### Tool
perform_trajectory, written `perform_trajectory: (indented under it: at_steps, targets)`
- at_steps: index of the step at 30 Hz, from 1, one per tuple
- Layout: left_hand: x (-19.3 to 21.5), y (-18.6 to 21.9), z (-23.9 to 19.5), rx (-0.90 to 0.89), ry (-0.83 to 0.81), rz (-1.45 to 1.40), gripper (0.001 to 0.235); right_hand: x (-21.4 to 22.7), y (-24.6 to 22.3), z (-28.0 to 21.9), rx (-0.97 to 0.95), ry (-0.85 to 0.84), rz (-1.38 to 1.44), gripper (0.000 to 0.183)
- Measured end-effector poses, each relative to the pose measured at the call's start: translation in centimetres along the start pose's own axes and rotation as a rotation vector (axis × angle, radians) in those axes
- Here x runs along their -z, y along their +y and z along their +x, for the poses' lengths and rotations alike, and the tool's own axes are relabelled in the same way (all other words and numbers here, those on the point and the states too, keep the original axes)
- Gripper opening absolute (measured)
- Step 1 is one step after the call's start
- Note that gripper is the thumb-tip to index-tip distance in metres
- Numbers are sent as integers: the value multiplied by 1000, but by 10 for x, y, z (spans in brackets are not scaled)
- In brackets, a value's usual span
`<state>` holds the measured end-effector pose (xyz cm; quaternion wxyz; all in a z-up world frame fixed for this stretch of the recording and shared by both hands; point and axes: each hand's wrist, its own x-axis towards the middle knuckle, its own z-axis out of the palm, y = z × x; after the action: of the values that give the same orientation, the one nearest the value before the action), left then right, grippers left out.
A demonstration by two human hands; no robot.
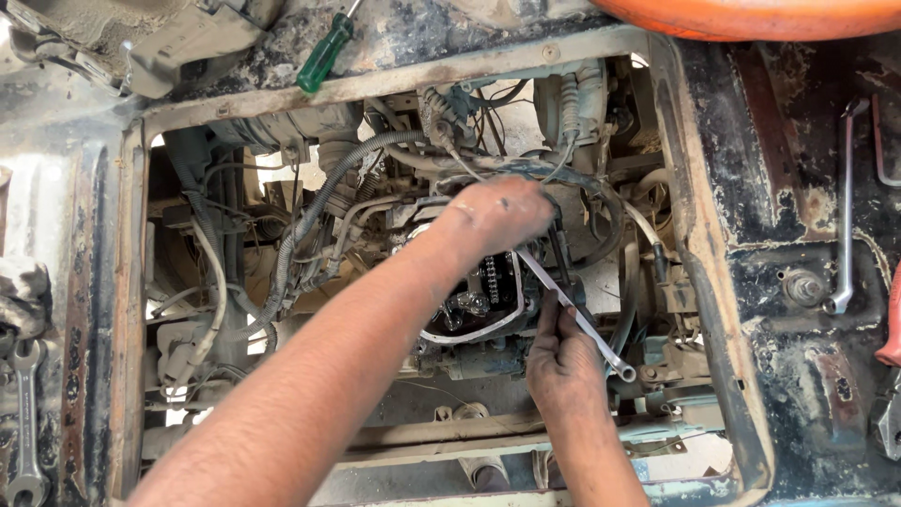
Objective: The person uses a wrench to tighten bolts on the exposed cylinder head of a vehicle engine. They systematically move from one bolt to the next, applying torque to secure the components within the engine bay.
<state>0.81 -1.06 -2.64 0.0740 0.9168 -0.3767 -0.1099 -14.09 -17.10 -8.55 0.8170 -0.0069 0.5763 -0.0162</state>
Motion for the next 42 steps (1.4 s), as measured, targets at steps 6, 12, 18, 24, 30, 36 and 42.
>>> perform_trajectory:
  at_steps: [6,12,18,24,30,36,42]
  targets:
    - [19,12,9,11,-166,176,14,-13,12,-28,-5,-51,48,12]
    - [42,18,12,-78,-445,419,24,-16,31,-74,-68,-4,-1,17]
    - [30,13,8,11,-325,187,21,8,58,-63,-158,-10,160,23]
    - [0,8,29,-8,-247,219,36,20,27,11,-76,-72,83,27]
    - [-23,22,41,263,-168,15,20,-100,-2,89,633,-249,-919,24]
    - [-24,1,3,462,287,-196,14,-156,2,65,691,-545,-1403,10]
    - [-17,-1,2,269,220,16,12,-90,2,2,587,-283,-959,12]
